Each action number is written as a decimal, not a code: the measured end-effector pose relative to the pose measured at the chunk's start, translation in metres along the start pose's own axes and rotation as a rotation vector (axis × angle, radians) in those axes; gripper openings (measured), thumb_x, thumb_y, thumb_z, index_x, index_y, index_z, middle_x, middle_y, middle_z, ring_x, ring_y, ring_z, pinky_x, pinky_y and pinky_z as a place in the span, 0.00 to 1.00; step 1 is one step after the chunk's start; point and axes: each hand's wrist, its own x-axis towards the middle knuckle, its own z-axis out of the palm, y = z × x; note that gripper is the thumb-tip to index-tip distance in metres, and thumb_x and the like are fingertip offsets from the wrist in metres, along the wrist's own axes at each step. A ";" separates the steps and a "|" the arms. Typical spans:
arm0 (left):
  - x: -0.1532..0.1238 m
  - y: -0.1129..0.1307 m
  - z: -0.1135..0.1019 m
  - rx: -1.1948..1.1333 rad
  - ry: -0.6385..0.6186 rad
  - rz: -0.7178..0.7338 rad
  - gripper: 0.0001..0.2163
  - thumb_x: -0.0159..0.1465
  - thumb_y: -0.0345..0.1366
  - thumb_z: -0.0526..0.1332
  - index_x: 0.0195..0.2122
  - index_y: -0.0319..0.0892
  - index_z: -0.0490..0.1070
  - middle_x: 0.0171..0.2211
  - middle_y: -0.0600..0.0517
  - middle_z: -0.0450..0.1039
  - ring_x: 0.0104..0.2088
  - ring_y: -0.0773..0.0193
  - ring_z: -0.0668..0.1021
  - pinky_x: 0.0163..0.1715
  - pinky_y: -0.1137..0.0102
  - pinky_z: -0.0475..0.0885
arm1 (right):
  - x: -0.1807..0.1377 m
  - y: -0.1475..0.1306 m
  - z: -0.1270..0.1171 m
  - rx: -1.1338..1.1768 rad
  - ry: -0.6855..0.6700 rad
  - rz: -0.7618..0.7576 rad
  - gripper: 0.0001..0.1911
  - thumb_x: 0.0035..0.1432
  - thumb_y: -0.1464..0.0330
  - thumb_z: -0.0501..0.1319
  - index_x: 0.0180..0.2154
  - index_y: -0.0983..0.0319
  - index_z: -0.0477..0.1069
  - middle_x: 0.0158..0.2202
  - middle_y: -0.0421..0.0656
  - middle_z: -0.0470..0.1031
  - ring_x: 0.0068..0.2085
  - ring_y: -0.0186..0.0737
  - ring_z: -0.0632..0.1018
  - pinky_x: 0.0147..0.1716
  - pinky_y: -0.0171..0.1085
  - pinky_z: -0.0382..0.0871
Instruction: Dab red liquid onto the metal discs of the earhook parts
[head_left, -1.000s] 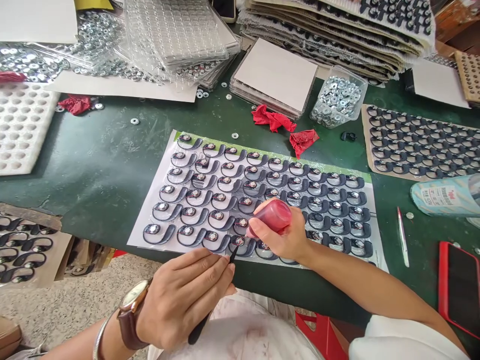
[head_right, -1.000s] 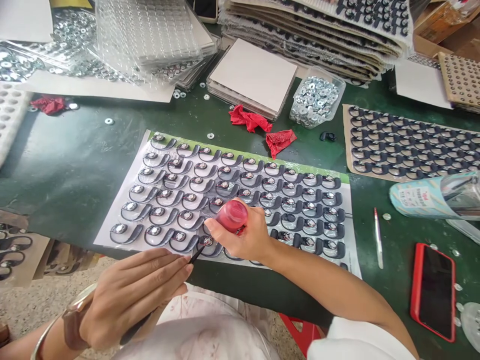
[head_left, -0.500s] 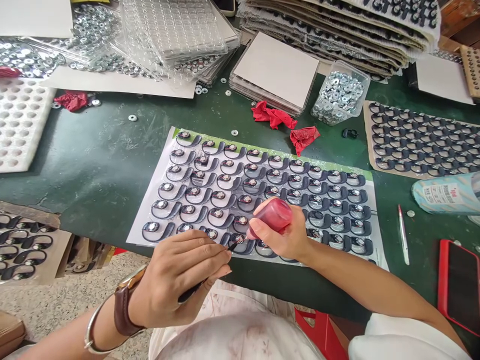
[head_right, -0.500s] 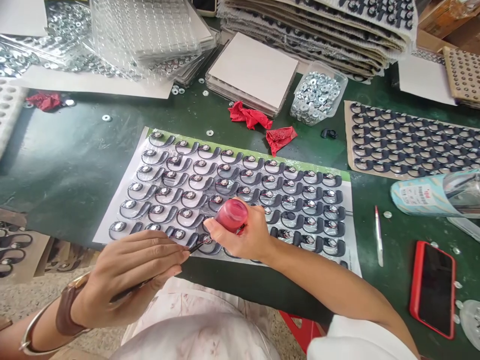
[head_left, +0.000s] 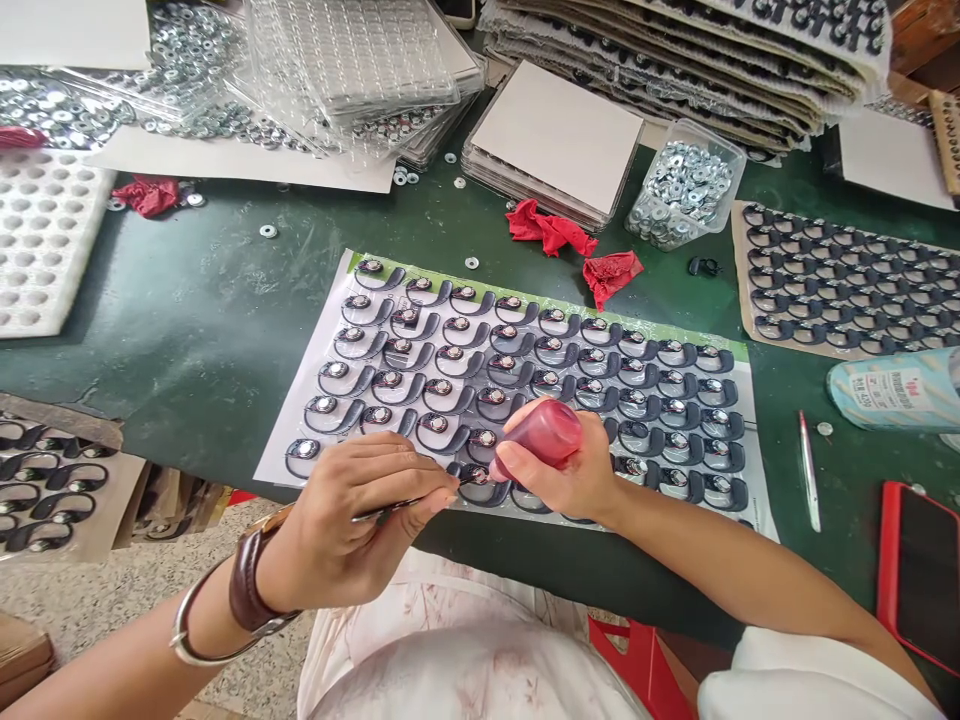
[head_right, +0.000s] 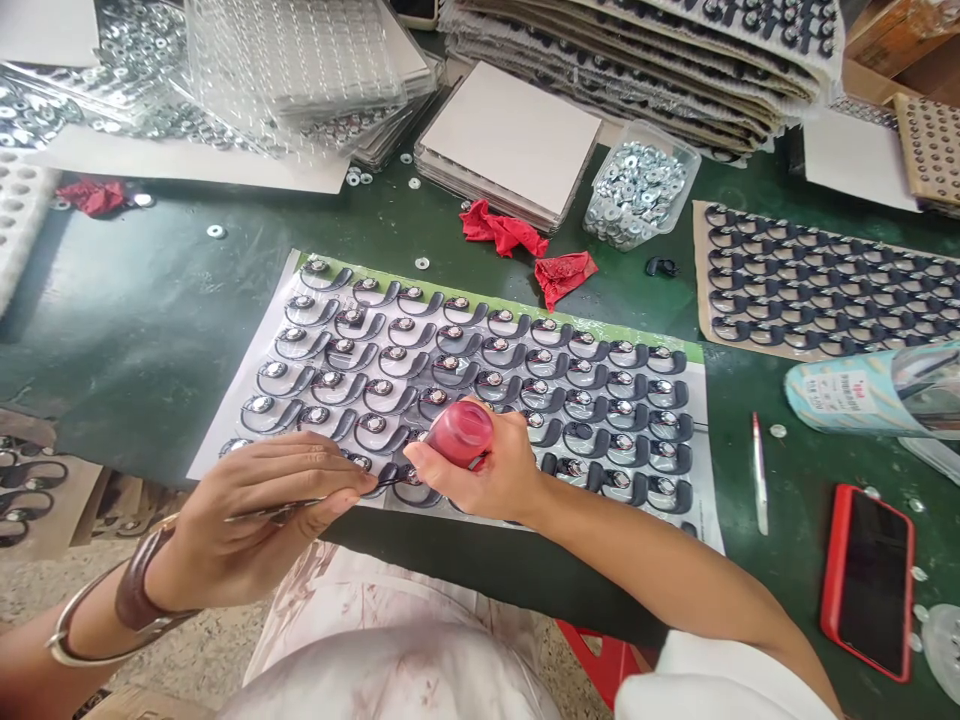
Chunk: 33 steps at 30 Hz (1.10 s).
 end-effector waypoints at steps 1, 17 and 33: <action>0.001 -0.001 -0.001 -0.008 -0.006 -0.017 0.08 0.61 0.22 0.60 0.39 0.39 0.73 0.33 0.51 0.80 0.31 0.65 0.81 0.34 0.69 0.75 | 0.000 0.000 0.000 0.006 -0.006 -0.010 0.11 0.56 0.59 0.66 0.30 0.60 0.70 0.19 0.40 0.72 0.23 0.38 0.75 0.24 0.37 0.73; 0.001 -0.006 -0.002 -0.001 0.051 -0.077 0.07 0.64 0.24 0.60 0.38 0.41 0.75 0.32 0.52 0.80 0.30 0.66 0.80 0.32 0.71 0.75 | 0.001 -0.005 -0.001 -0.001 0.074 -0.127 0.10 0.53 0.62 0.67 0.32 0.60 0.71 0.22 0.41 0.76 0.23 0.38 0.78 0.24 0.37 0.74; -0.009 0.001 0.004 0.051 0.051 0.062 0.12 0.60 0.20 0.61 0.42 0.38 0.73 0.34 0.50 0.80 0.31 0.65 0.80 0.35 0.68 0.75 | 0.005 -0.014 -0.003 0.098 0.118 -0.023 0.11 0.53 0.60 0.68 0.32 0.59 0.70 0.22 0.40 0.77 0.23 0.38 0.78 0.24 0.38 0.76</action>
